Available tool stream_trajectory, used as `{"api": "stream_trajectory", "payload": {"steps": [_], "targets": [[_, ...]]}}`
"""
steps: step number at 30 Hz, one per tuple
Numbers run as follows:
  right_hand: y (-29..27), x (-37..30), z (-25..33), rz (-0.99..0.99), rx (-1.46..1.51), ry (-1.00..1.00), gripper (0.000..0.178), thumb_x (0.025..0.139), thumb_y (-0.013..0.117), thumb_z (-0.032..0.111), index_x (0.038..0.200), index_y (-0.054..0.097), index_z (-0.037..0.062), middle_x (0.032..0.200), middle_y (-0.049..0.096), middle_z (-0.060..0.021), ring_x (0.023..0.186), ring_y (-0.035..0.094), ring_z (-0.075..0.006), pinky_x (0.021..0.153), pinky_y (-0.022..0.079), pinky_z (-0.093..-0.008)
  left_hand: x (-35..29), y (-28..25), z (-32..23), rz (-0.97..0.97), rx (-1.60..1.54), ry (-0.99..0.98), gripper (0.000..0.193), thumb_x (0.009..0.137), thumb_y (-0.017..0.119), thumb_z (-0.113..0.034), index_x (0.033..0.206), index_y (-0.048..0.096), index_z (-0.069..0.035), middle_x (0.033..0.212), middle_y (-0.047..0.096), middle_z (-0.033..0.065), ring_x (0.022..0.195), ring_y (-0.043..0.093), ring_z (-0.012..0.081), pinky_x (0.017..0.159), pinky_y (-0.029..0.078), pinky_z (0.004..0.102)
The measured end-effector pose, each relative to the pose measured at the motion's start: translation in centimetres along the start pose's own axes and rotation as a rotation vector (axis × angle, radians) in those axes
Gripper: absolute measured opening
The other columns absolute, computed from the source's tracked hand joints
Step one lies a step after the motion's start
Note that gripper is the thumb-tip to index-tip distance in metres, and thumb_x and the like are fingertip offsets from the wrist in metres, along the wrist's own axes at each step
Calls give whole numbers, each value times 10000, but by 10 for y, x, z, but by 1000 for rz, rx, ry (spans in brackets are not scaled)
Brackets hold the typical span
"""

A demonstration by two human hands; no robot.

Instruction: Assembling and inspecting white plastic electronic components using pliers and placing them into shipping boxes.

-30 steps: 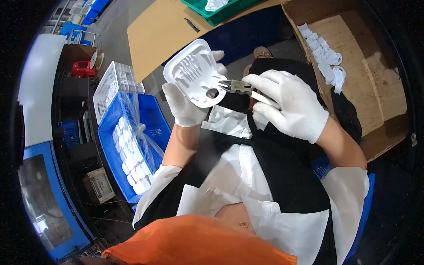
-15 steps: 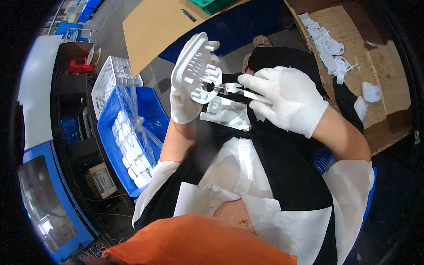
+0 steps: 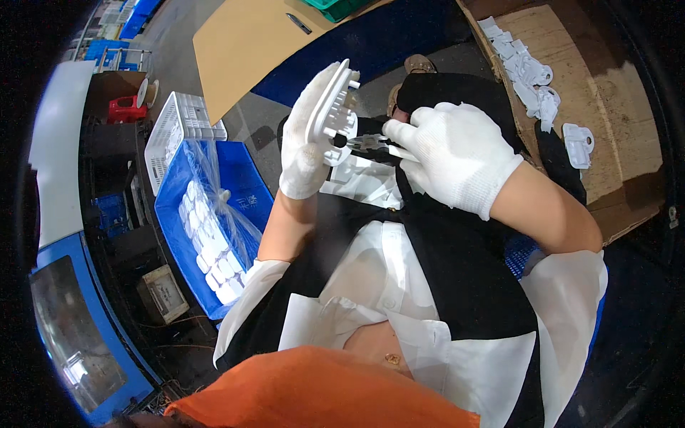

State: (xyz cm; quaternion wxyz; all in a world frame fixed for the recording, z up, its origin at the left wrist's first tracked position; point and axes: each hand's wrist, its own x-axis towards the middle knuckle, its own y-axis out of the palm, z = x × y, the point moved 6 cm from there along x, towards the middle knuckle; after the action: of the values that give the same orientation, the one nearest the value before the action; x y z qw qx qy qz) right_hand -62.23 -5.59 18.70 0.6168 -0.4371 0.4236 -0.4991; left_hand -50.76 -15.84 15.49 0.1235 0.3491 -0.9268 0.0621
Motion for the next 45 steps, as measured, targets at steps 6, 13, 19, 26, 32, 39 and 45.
{"api": "stream_trajectory", "payload": {"steps": [6, 13, 19, 26, 32, 39, 45], "targets": [[4, 7, 1, 90, -43, 66, 328, 819, 609, 265, 1081, 592, 68, 795, 589, -103, 767, 590, -273, 694, 480, -381, 1, 0, 0, 27, 121, 80, 1050, 698, 519, -769, 1319, 395, 69, 1259, 520, 177, 1121, 521, 212, 938, 402, 314], [12, 12, -3, 189, 13, 80, 309, 816, 600, 259, 1051, 604, 59, 798, 606, -131, 747, 621, -290, 651, 502, -390, 2, -1, 5, 0, 63, 70, 1023, 704, 537, -749, 1303, 418, 72, 1241, 536, 176, 1072, 539, 196, 903, 418, 297], [20, 15, -4, 244, -13, 68, 301, 831, 581, 279, 1040, 609, 63, 768, 619, -132, 715, 631, -297, 632, 509, -390, 1, -1, 12, 47, 32, 19, 1013, 704, 562, -731, 1296, 421, 78, 1228, 536, 164, 1015, 545, 168, 853, 431, 271], [39, 16, -14, 239, 54, 45, 276, 828, 584, 289, 984, 626, 65, 751, 620, -138, 708, 626, -311, 640, 506, -405, -1, 5, 29, 79, -53, -32, 969, 712, 639, -632, 1325, 382, 74, 1248, 509, 141, 1013, 502, 148, 858, 395, 263], [54, 9, -34, 198, 197, 74, 219, 792, 595, 229, 957, 636, 92, 734, 617, -138, 715, 615, -326, 646, 497, -410, 6, 13, 59, 15, -120, -195, 884, 776, 552, -636, 1334, 392, 30, 1240, 520, 98, 999, 525, 157, 866, 413, 277], [49, -28, -74, -130, 470, 256, 256, 758, 625, 212, 979, 621, 83, 761, 616, -175, 718, 603, -354, 621, 468, -411, 26, -16, 118, -263, -609, -470, 631, 884, 420, -594, 1244, 464, -77, 1107, 580, 131, 906, 606, 267, 777, 502, 390], [58, -59, -86, -271, 528, 313, 261, 750, 634, 218, 948, 621, 48, 750, 612, -181, 700, 605, -351, 619, 475, -403, 63, -7, 75, -256, -616, -273, 730, 822, 475, -650, 1230, 461, -44, 1090, 576, 146, 913, 602, 291, 783, 518, 414]]}}
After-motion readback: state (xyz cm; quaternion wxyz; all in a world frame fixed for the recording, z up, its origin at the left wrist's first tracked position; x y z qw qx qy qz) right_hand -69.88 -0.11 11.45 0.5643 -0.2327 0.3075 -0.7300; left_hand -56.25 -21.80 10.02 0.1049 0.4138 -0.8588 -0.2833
